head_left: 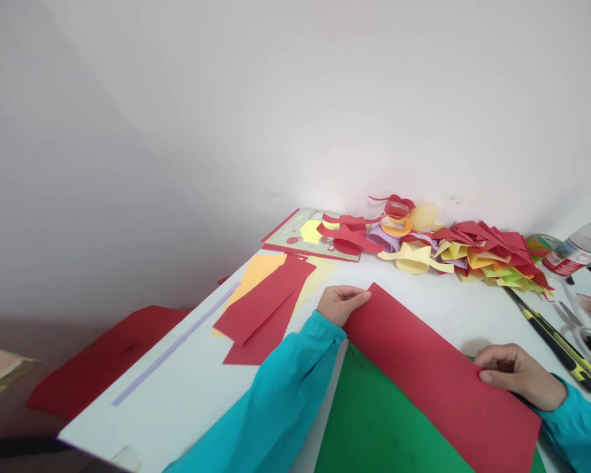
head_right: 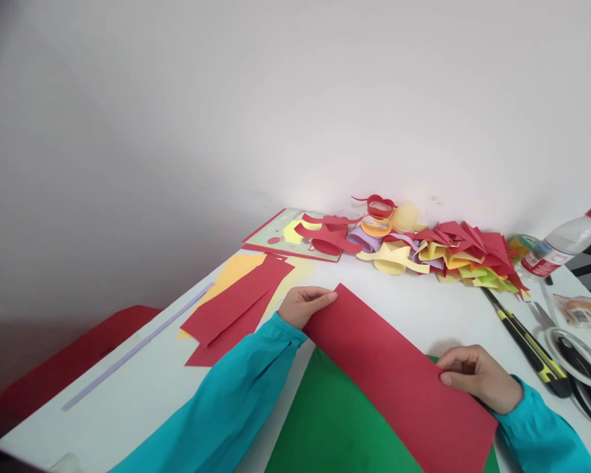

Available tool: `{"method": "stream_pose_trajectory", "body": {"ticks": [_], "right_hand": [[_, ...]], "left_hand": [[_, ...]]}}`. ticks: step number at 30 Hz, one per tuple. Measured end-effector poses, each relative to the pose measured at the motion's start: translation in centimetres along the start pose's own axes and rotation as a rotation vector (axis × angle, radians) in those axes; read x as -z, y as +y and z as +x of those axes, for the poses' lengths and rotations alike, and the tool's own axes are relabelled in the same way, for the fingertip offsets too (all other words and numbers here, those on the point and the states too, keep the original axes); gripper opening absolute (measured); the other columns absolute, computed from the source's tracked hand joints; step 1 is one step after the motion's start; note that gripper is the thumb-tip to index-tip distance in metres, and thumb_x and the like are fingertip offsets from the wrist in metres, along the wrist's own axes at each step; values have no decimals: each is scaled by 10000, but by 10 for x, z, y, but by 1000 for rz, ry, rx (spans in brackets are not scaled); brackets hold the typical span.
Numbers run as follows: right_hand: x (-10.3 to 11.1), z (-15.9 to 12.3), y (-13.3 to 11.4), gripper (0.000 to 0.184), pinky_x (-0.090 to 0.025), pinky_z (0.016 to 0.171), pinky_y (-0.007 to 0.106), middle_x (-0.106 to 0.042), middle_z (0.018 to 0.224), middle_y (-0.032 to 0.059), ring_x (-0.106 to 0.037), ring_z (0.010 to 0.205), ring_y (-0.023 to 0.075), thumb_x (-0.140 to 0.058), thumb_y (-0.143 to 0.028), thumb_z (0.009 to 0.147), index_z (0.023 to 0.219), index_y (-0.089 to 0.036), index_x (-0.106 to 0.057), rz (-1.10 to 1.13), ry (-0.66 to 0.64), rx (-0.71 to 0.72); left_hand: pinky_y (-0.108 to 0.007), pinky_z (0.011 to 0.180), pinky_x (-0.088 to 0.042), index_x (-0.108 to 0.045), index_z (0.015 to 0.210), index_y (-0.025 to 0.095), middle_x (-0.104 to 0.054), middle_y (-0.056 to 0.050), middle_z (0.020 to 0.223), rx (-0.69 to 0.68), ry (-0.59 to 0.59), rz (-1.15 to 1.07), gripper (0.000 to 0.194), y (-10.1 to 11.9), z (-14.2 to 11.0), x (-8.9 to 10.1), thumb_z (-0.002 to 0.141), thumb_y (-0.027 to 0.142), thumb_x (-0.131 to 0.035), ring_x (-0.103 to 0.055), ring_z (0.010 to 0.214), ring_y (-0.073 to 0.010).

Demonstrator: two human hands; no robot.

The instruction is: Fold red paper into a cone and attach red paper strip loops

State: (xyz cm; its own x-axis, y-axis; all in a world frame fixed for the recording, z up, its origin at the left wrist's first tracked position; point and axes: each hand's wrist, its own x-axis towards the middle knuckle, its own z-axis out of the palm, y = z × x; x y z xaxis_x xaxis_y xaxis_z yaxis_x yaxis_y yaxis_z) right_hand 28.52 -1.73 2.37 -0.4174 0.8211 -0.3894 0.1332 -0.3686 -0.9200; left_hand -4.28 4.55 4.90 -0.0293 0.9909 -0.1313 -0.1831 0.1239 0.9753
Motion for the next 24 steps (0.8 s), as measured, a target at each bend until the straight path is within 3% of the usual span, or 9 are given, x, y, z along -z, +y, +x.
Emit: {"method": "stream_pose_trajectory", "body": {"ticks": [18,24], "right_hand": [[3,1,1,187,-493,602,271,-703,738,32,-649,659,167,-722,-326,655,761,-181,-671,-24,-20,-7],[0,1,0,233,-496,592,287,-698,704,31,-647,631,174,-731,-361,631,751,-173,-663,-25,46,-7]], "left_hand": [[-301,606,-525,-701,613,167,-693,-26,586,9,6,32,328,0,2,2,426,421,-789,-644,586,-194],[-312,563,-522,-699,611,156,-692,-46,581,52,-33,34,353,-8,3,0,375,396,-803,-645,564,-214]]}}
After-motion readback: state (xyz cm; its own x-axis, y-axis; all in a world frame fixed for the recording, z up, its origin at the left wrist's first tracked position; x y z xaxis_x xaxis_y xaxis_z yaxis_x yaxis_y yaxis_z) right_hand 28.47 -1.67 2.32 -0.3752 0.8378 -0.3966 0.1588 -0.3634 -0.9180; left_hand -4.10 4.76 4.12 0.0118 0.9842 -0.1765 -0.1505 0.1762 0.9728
